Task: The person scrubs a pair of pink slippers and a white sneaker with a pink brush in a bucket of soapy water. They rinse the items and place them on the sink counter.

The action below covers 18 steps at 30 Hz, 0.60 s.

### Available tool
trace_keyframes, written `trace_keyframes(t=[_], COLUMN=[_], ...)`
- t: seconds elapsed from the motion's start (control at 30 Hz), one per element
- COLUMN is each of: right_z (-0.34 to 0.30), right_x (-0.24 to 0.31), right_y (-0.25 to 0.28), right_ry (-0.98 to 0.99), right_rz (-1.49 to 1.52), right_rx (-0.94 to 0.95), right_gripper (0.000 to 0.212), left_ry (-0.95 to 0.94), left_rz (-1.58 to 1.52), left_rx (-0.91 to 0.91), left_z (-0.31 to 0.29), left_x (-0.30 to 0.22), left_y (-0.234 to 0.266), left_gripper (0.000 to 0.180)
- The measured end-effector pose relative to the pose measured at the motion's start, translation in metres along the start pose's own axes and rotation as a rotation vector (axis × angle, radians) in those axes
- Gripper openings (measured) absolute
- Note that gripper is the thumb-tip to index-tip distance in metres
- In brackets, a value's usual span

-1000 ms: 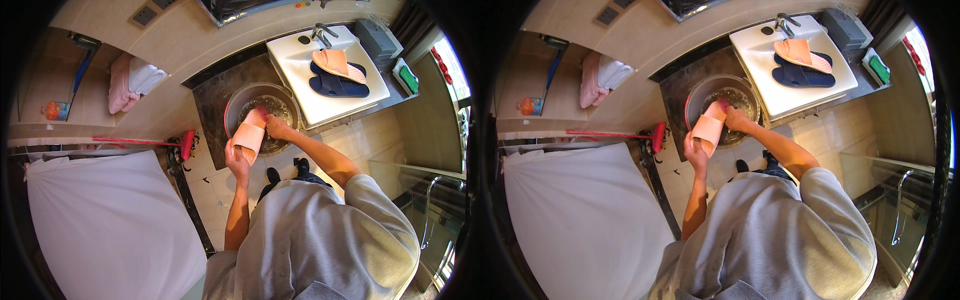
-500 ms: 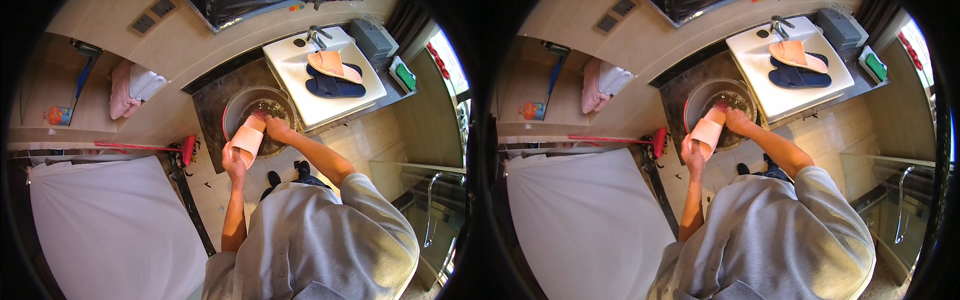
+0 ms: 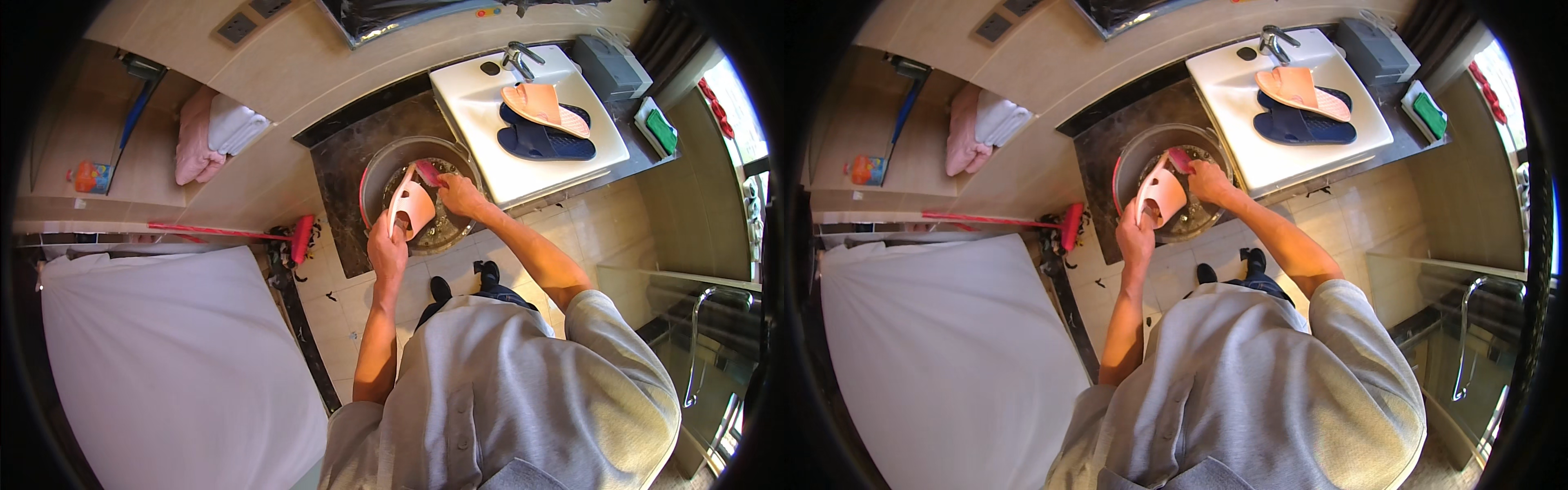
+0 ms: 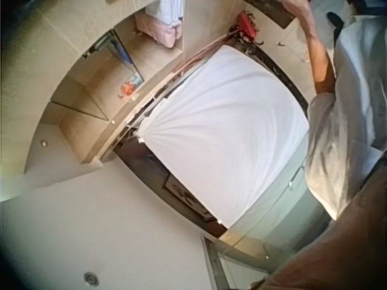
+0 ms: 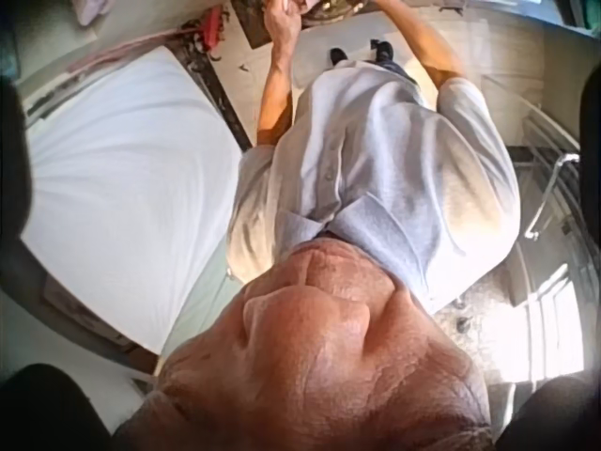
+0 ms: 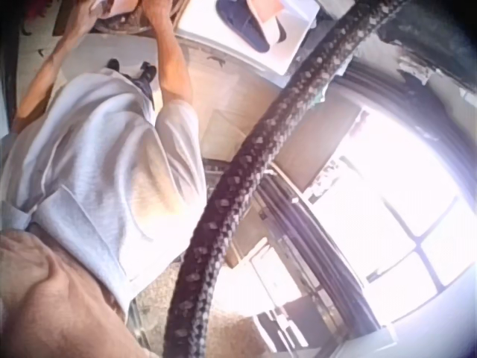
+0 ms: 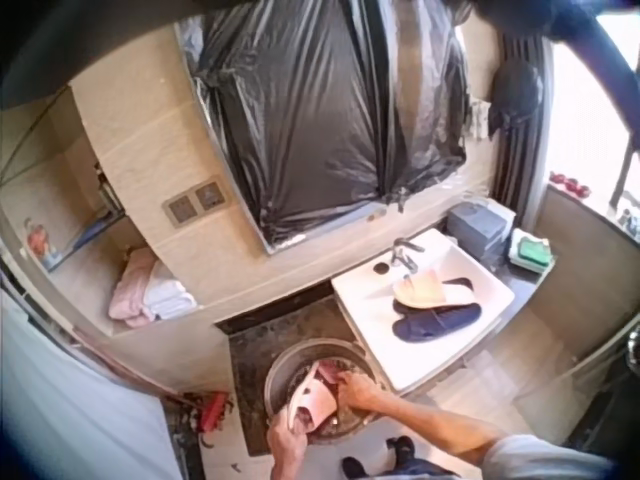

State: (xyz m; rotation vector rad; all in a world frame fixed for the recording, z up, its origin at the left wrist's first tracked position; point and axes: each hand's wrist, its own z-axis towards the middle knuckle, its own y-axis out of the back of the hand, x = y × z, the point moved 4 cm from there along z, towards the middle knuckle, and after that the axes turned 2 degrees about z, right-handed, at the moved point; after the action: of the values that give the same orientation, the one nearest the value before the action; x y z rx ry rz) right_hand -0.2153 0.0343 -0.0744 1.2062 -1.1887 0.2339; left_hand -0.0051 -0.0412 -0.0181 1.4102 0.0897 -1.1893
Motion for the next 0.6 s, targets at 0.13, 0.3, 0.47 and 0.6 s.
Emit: trace_keyframes(t=[0.13, 0.3, 0.47, 0.6], right_z=[-0.017, -0.052, -0.061, -0.039], right_x=[0.016, 0.076, 0.092, 0.048], right_y=[0.006, 0.026, 0.047, 0.05], right_ry=[0.136, 0.343, 0.447, 0.255], right_rz=[0.108, 0.076, -0.015, -0.258], right_rx=[-0.037, 0.107, 0.172, 0.061], right_gripper=[0.035, 0.034, 0.034, 0.028], left_ry=[0.025, 0.046, -0.008, 0.074], left_rz=[-0.01, -0.125, -0.132, -0.131], left_rx=[-0.014, -0.02, -0.137, -0.094], left_z=[-0.004, -0.007, -0.017, -0.034], left_x=[-0.013, -0.019, -0.024, -0.031], left_y=[-0.006, 0.005, 0.023, 0.035], left_gripper=[0.027, 0.025, 0.032, 0.026])
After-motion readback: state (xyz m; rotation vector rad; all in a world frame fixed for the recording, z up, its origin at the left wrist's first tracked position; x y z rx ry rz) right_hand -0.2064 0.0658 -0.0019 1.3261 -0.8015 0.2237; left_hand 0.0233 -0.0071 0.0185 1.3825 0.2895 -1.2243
